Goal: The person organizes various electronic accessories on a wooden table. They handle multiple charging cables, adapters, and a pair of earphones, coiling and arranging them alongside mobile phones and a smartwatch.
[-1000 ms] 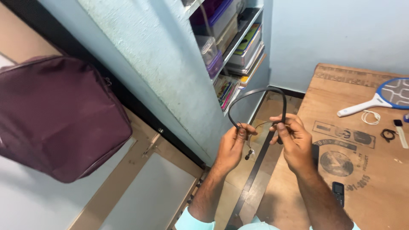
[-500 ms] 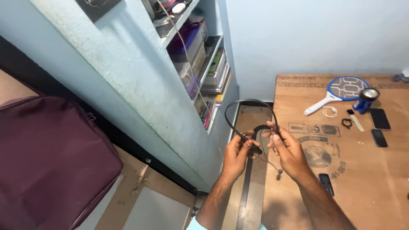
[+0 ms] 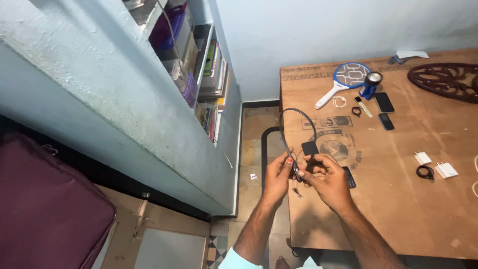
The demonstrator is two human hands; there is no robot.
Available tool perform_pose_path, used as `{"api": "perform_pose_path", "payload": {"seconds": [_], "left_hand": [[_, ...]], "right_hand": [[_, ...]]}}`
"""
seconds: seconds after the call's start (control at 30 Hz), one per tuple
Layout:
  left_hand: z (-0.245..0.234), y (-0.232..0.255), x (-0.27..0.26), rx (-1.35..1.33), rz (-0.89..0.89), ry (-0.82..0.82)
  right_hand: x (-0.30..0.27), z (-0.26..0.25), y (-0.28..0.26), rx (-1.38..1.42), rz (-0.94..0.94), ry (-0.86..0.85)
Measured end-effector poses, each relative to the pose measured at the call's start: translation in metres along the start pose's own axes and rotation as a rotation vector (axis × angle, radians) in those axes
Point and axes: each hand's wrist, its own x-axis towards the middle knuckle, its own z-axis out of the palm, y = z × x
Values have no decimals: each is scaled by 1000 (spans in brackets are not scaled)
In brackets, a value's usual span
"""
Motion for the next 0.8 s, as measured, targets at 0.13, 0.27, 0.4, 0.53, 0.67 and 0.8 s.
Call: {"api": "perform_pose_path", "payload": {"seconds": [0.13, 0.27, 0.4, 0.53, 0.67, 0.8], "left_hand": [[21, 8, -6, -14, -43, -134], [42, 29, -16, 43, -50, -214], [63, 32, -21, 2, -49, -265], [89, 3, -23, -77, -64, -264], [115, -38, -28, 40, -36, -242], [150, -60, -23, -79, -84, -212]], "right_hand": [[-13, -8, -5, -96, -64, 36], [-26, -22, -15, -385, -169, 98], [-34, -36, -13, -620, -287, 185], [-43, -53, -9, -627, -259, 176], [-54, -74, -14, -593, -200, 173], [-74, -109, -29, -511, -278, 211]]}}
